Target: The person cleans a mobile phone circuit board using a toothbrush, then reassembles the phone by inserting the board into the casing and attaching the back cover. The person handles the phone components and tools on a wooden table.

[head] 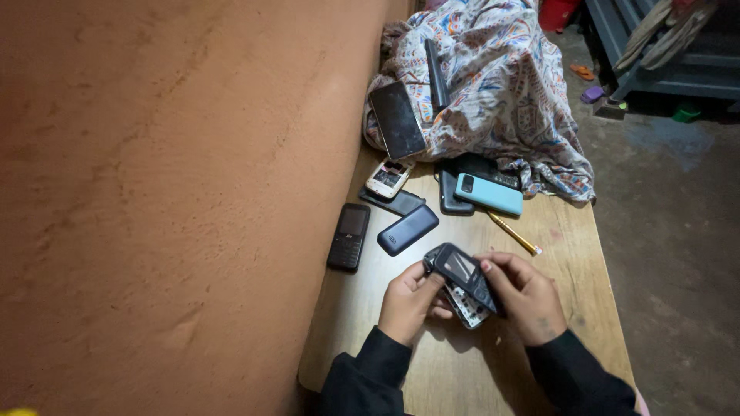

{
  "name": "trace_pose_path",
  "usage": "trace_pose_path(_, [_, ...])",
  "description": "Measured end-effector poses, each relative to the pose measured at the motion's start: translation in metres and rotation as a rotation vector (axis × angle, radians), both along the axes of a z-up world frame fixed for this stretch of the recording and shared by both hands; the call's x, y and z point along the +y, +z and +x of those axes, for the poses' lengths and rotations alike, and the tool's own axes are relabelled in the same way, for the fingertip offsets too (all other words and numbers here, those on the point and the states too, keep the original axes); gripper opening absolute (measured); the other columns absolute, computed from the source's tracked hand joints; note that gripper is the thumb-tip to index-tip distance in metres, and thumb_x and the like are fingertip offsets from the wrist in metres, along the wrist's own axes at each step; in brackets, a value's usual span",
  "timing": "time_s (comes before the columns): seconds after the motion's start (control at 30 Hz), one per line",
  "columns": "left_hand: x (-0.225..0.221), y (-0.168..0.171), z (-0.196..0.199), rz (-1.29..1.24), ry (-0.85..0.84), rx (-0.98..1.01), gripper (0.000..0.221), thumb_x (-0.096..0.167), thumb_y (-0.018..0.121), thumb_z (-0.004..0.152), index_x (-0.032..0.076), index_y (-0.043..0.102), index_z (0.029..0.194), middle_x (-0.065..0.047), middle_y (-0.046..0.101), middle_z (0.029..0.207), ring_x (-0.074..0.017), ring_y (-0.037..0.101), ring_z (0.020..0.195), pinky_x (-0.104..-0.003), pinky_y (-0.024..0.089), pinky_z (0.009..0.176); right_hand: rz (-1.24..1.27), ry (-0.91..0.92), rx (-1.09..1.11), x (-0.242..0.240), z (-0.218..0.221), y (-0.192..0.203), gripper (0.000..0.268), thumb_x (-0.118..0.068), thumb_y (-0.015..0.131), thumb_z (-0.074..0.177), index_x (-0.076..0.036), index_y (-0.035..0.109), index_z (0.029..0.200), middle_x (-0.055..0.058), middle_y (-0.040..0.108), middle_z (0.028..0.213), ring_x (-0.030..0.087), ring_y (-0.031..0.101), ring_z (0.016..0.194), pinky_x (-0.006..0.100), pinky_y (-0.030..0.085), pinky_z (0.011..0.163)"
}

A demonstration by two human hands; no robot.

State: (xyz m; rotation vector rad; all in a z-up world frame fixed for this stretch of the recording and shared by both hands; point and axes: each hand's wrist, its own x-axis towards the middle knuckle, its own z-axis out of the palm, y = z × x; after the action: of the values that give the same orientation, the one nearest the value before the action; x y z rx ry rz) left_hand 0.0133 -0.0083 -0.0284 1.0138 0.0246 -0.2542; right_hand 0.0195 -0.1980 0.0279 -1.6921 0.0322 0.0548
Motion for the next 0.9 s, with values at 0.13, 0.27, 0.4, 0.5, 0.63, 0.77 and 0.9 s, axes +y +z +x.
trace_pose_path(0.13, [-0.002, -0.006, -0.004, -0.024, -0.06, 0.05, 0.031, 0.017, 0.056, 0.104, 0.0, 0.059, 0.13, -0.009, 0.073, 0.095, -0.0141, 0.072, 0.072, -0.027, 0.063, 0.061, -0.504, -0.089, -0.327, 0.013, -0.027, 0.01, 0.026, -0.021, 0.066, 0.096, -0.006, 0.074, 0.116, 0.01, 0.071, 0.104, 0.021, 0.068, 0.09, 0.032, 0.053, 0.081])
trace_pose_path(0.27, [-0.004, -0.008, 0.0, -0.076, -0.081, 0.033, 0.033, 0.015, 0.053, 0.106, 0.0, 0.051, 0.136, -0.01, 0.072, 0.105, -0.0157, 0.074, 0.08, -0.029, 0.065, 0.067, -0.686, -0.071, -0.599, 0.023, -0.04, 0.027, 0.043, -0.025, 0.073, 0.088, -0.004, 0.067, 0.124, 0.018, 0.065, 0.115, 0.033, 0.063, 0.108, 0.039, 0.05, 0.092])
trace_pose_path(0.4, [-0.007, -0.013, -0.006, -0.082, -0.089, -0.005, 0.039, 0.015, 0.052, 0.107, 0.0, 0.046, 0.143, -0.014, 0.07, 0.109, -0.0167, 0.072, 0.082, -0.032, 0.066, 0.072, -0.846, -0.037, -0.641, 0.025, -0.052, 0.03, 0.062, -0.029, 0.078, 0.079, -0.004, 0.063, 0.134, 0.02, 0.064, 0.116, 0.037, 0.06, 0.106, 0.043, 0.049, 0.09])
trace_pose_path(0.5, [-0.008, -0.014, -0.01, -0.006, -0.133, 0.001, 0.042, 0.013, 0.047, 0.108, 0.005, 0.043, 0.149, -0.013, 0.068, 0.114, -0.0165, 0.071, 0.085, -0.031, 0.063, 0.071, -0.884, -0.056, -0.481, 0.021, -0.054, 0.025, 0.061, -0.032, 0.08, 0.078, -0.012, 0.066, 0.134, 0.016, 0.066, 0.109, 0.032, 0.061, 0.101, 0.042, 0.05, 0.087])
trace_pose_path(0.63, [-0.01, -0.008, -0.011, -0.116, -0.204, 0.003, 0.047, 0.011, 0.04, 0.111, 0.008, 0.032, 0.157, -0.013, 0.065, 0.12, -0.0181, 0.071, 0.091, -0.033, 0.065, 0.076, -0.933, -0.11, -0.584, 0.012, -0.049, 0.021, 0.06, -0.034, 0.082, 0.076, -0.011, 0.068, 0.129, 0.015, 0.066, 0.109, 0.033, 0.06, 0.103, 0.044, 0.049, 0.092])
trace_pose_path(0.77, [-0.012, -0.005, -0.013, -0.135, -0.234, -0.043, 0.061, 0.0, 0.039, 0.105, 0.014, 0.021, 0.162, -0.013, 0.06, 0.126, -0.019, 0.068, 0.102, -0.036, 0.065, 0.084, -0.878, -0.071, -0.563, 0.008, -0.048, 0.018, 0.057, -0.032, 0.082, 0.075, -0.01, 0.069, 0.127, 0.016, 0.066, 0.111, 0.033, 0.061, 0.105, 0.043, 0.049, 0.092])
trace_pose_path(0.9, [-0.013, -0.006, -0.015, -0.156, -0.251, -0.061, 0.069, -0.006, 0.04, 0.105, 0.016, 0.016, 0.166, -0.017, 0.057, 0.128, -0.0198, 0.064, 0.104, -0.038, 0.064, 0.087, -0.744, -0.015, -0.497, 0.006, -0.048, 0.015, 0.059, -0.028, 0.08, 0.078, -0.01, 0.065, 0.133, 0.015, 0.067, 0.115, 0.031, 0.063, 0.108, 0.04, 0.051, 0.092])
